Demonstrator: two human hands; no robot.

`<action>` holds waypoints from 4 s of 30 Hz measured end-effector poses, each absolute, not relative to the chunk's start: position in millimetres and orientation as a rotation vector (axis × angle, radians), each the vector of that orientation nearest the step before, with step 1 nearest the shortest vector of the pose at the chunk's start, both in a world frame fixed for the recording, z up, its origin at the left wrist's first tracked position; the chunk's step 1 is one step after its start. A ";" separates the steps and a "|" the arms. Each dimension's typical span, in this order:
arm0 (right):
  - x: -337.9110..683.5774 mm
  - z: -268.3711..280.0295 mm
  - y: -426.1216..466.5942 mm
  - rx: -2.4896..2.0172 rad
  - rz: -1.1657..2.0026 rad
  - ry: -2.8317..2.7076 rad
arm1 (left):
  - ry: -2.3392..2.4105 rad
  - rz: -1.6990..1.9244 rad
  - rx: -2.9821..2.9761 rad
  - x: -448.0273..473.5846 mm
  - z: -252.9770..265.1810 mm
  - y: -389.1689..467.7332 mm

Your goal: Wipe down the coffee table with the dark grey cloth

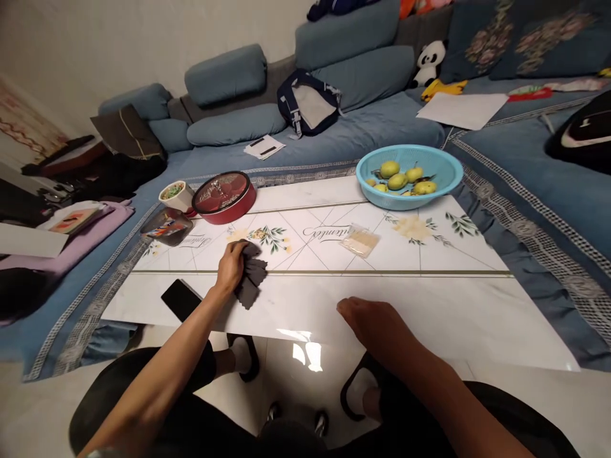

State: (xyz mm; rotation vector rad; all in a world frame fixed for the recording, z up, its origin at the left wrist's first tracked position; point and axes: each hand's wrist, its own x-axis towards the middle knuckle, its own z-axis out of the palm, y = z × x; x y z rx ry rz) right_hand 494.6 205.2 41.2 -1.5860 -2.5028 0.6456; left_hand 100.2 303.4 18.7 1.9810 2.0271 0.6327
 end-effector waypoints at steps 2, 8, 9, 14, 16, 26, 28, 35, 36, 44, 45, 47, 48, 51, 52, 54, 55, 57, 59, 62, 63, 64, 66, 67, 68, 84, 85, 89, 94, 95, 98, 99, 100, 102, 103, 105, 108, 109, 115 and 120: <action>489.7 43.5 197.8 -1.613 0.664 -2.546 | 2.089 0.871 2.031 116.7 27.0 283.1; 469.4 33.4 170.4 -1.563 0.637 -2.566 | 1.592 0.279 2.485 147.4 0.6 164.4; 467.0 27.9 167.1 -1.538 0.614 -2.591 | 1.557 0.177 2.493 144.9 -5.1 158.3; 464.2 -11.1 159.6 -1.271 0.272 -2.669 | 1.661 0.150 2.428 123.0 -13.3 224.6; 466.1 -27.6 157.2 -1.199 0.104 -2.685 | 1.791 0.213 2.353 125.1 -9.8 262.7; 472.5 -90.1 133.3 -1.129 -0.201 -2.526 | 1.885 0.399 2.449 115.9 -41.6 152.6; 471.8 -91.5 133.2 -1.126 -0.215 -2.516 | 2.145 0.410 2.345 94.1 -42.3 173.9; 480.5 -72.2 138.8 -1.063 -0.204 -2.585 | 2.210 0.437 2.114 74.7 -13.1 310.4; 481.5 -74.3 139.1 -1.050 -0.199 -2.565 | 2.181 0.453 2.133 79.0 -14.3 301.2; 477.8 -90.3 139.4 -1.040 -0.199 -2.398 | 2.092 0.552 2.223 101.4 -44.5 216.9; 478.4 -87.4 139.7 -1.046 -0.202 -2.437 | 2.151 0.510 2.189 99.3 -38.1 238.8; 480.3 -82.1 140.0 -1.028 -0.232 -2.504 | 2.267 0.455 2.108 95.2 -22.3 286.4; 481.4 -80.6 139.8 -1.013 -0.252 -2.523 | 2.310 0.446 2.077 95.5 -15.6 303.4; 484.3 -81.9 137.0 -1.011 -0.255 -2.532 | 2.356 0.466 2.068 115.9 -13.3 295.2; 485.0 -83.3 135.7 -1.026 -0.236 -2.537 | 2.348 0.482 2.099 128.4 -19.6 273.7; 486.0 -86.0 133.2 -1.055 -0.189 -2.548 | 2.294 0.520 2.205 154.9 -38.1 220.9; 486.3 -86.8 132.4 -1.060 -0.171 -2.551 | 2.238 0.514 2.275 166.6 -47.2 198.5; 486.4 -86.4 132.0 -1.061 -0.151 -2.546 | 2.146 0.445 2.368 184.2 -57.3 180.5; 485.9 -83.5 133.2 -1.066 -0.139 -2.552 | 2.109 0.333 2.399 193.4 -51.6 205.9; 484.0 -79.0 135.5 -1.067 -0.123 -2.593 | 2.242 0.148 2.298 200.8 -25.3 286.1; 483.2 -78.5 135.6 -1.075 -0.102 -2.607 | 2.313 0.108 2.240 205.8 -17.8 307.4; 482.5 -78.8 135.2 -1.087 -0.073 -2.615 | 2.367 0.081 2.190 213.5 -13.3 319.7; 481.1 -80.2 133.1 -1.134 0.005 -2.618 | 2.391 0.079 2.193 235.9 -15.8 311.4; 480.4 -80.3 131.9 -1.163 0.043 -2.614 | 2.354 0.098 2.262 248.5 -22.6 292.8; 479.7 -79.1 131.1 -1.186 0.078 -2.607 | 2.293 0.114 2.357 259.9 -31.7 268.6; 504.3 10.2 329.3 -1.889 0.229 -2.223 | 2.120 0.229 2.607 317.3 -33.7 271.5; 501.0 6.6 338.9 -1.885 0.253 -2.264 | 2.071 0.265 2.660 315.9 -43.3 251.4; 494.2 -4.2 351.6 -1.841 0.244 -2.361 | 1.913 0.416 2.716 290.3 -69.8 204.2; 524.1 -6.9 332.6 -1.772 0.170 -2.410 | 1.988 0.296 2.680 275.8 -60.5 238.2; 533.4 -7.1 327.7 -1.784 0.157 -2.411 | 2.034 0.249 2.651 279.8 -54.6 254.3; 564.1 -6.3 315.2 -1.844 0.094 -2.407 | 2.127 0.148 2.527 304.1 -33.0 310.2; 575.0 -5.0 311.9 -1.874 0.072 -2.395 | 2.151 0.135 2.478 315.6 -26.3 327.1; 585.9 -3.2 309.0 -1.910 0.055 -2.379 | 2.173 0.135 2.431 328.3 -21.2 340.3; 606.0 1.6 303.7 -2.004 0.041 -2.329 | 2.171 0.168 2.397 355.9 -18.6 350.0; 614.2 4.2 301.1 -2.056 0.042 -2.302 | 2.127 0.196 2.427 369.6 -22.1 345.0; 624.9 8.7 295.2 -2.160 0.052 -2.254 | 1.923 0.267 2.589 393.4 -37.6 319.0; 623.5 13.5 285.6 -2.258 0.072 -2.223 | 1.515 0.359 2.841 411.8 -65.4 277.3; 618.7 15.0 282.6 -2.263 0.074 -2.226 | 1.434 0.374 2.872 413.4 -70.1 274.0; 564.9 22.4 268.3 -2.052 0.114 -2.389 | 1.632 0.221 2.668 422.5 -33.9 385.1; 519.4 6.2 257.1 -1.884 0.178 -2.594 | 1.653 0.179 2.638 452.6 -24.9 444.1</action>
